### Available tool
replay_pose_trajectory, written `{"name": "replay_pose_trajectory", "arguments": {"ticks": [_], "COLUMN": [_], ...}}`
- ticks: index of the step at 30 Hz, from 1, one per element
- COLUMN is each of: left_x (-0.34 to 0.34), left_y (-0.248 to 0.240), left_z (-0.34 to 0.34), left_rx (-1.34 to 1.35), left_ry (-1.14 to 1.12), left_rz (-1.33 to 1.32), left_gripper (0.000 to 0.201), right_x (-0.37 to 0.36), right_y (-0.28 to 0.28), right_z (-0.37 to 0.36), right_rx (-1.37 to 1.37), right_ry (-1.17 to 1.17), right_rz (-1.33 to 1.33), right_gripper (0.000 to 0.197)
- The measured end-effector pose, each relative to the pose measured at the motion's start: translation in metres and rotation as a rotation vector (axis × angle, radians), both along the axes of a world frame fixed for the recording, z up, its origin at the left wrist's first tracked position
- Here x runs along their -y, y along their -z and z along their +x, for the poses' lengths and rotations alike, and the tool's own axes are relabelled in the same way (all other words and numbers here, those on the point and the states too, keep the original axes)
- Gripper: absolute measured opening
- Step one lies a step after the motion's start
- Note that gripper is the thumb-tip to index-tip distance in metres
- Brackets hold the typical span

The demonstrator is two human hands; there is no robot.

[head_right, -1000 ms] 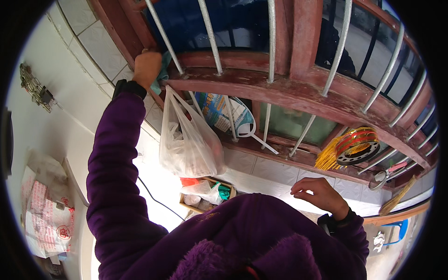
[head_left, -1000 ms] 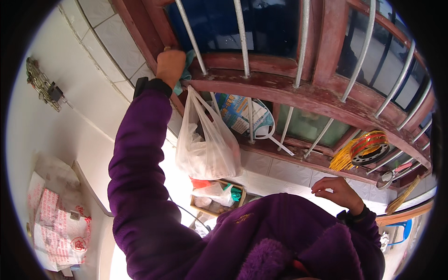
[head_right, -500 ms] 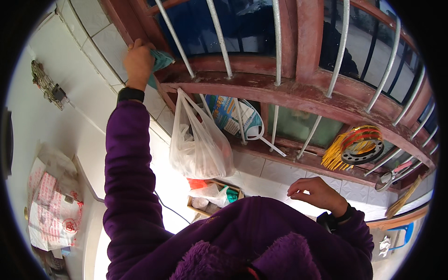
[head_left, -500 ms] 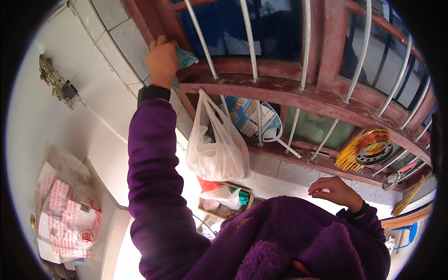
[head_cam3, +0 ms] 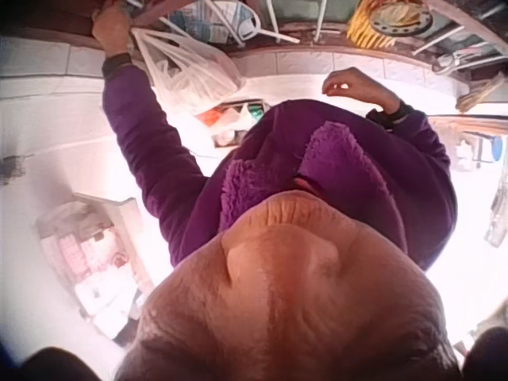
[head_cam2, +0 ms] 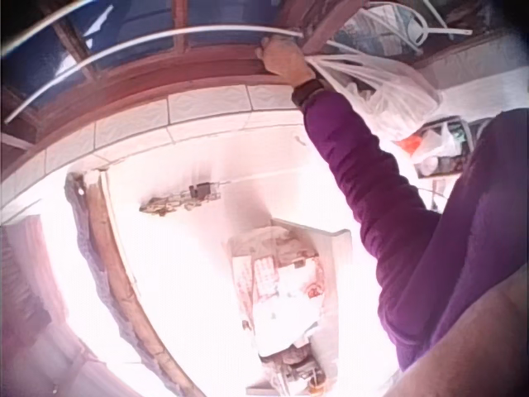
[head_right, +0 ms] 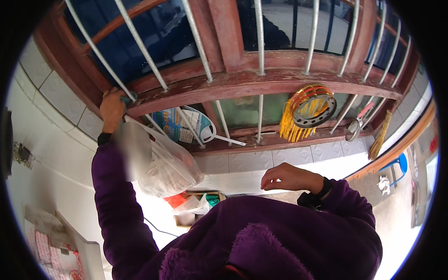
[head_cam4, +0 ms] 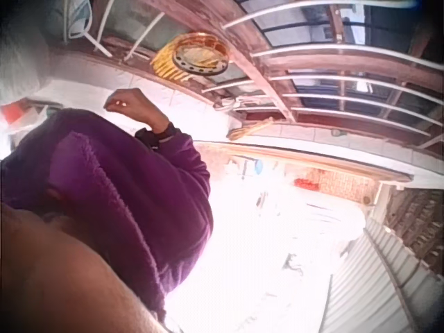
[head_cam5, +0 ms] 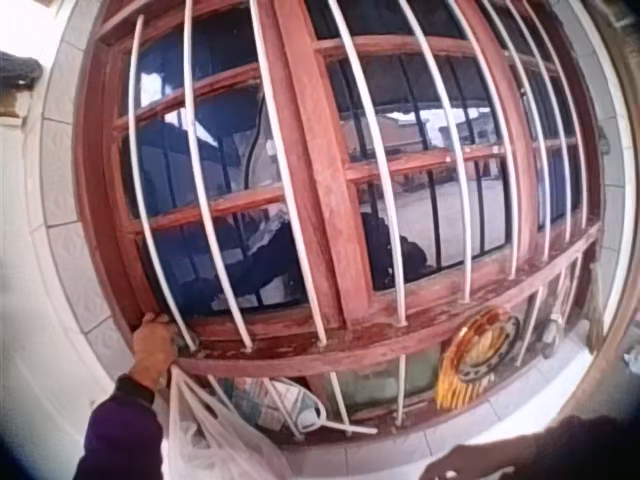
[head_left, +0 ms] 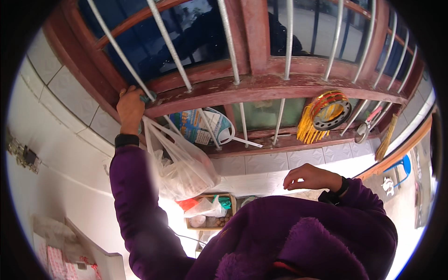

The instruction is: The person wipes a countertop and a metal kettle with a cloth, then moves to a window and wipes the glass and frame. The person handles oranges and a kettle on the counter before cleaning the window panes and bars.

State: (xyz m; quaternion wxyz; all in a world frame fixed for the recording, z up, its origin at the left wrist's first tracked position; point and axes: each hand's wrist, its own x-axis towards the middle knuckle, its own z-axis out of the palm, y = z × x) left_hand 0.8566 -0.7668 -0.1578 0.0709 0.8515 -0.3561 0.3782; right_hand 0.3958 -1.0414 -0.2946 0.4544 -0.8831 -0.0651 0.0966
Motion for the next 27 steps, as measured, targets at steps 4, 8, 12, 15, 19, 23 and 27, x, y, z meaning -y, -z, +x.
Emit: {"name": "replay_pose_trajectory", "arguments": {"ticks": [4, 8, 12, 15, 19, 23, 27], "left_x": [0.003, -0.002, -0.005, -0.003, 0.019, 0.067, 0.123], "left_y": [0.001, 0.000, -0.012, -0.026, -0.049, -0.090, -0.109], "left_z": [-0.004, -0.005, -0.035, -0.091, -0.171, -0.211, -0.234], "left_rx": [-0.009, -0.054, -0.190, -0.693, -0.882, -1.016, -1.277], "left_ry": [-0.007, 0.032, 0.125, 0.397, 0.928, 0.868, 0.984], "left_rz": [0.005, -0.014, -0.023, -0.451, -0.823, -0.725, -0.797], "left_gripper": [0.017, 0.017, 0.016, 0.020, 0.025, 0.016, 0.016], "right_x": [-0.017, -0.025, -0.020, -0.009, 0.017, 0.057, 0.102], "right_y": [0.005, 0.009, 0.014, 0.015, 0.018, 0.025, 0.032], "right_z": [-0.013, -0.035, -0.056, -0.066, -0.081, -0.120, -0.175], "right_rx": [-0.012, -0.028, -0.024, -0.025, 0.014, 0.046, 0.059], "right_ry": [-0.010, 0.048, 0.085, 0.090, 0.056, 0.057, 0.135], "right_rz": [-0.011, -0.017, -0.024, -0.001, 0.004, -0.004, -0.043], "right_gripper": [0.020, 0.019, 0.020, 0.021, 0.021, 0.024, 0.027]}}
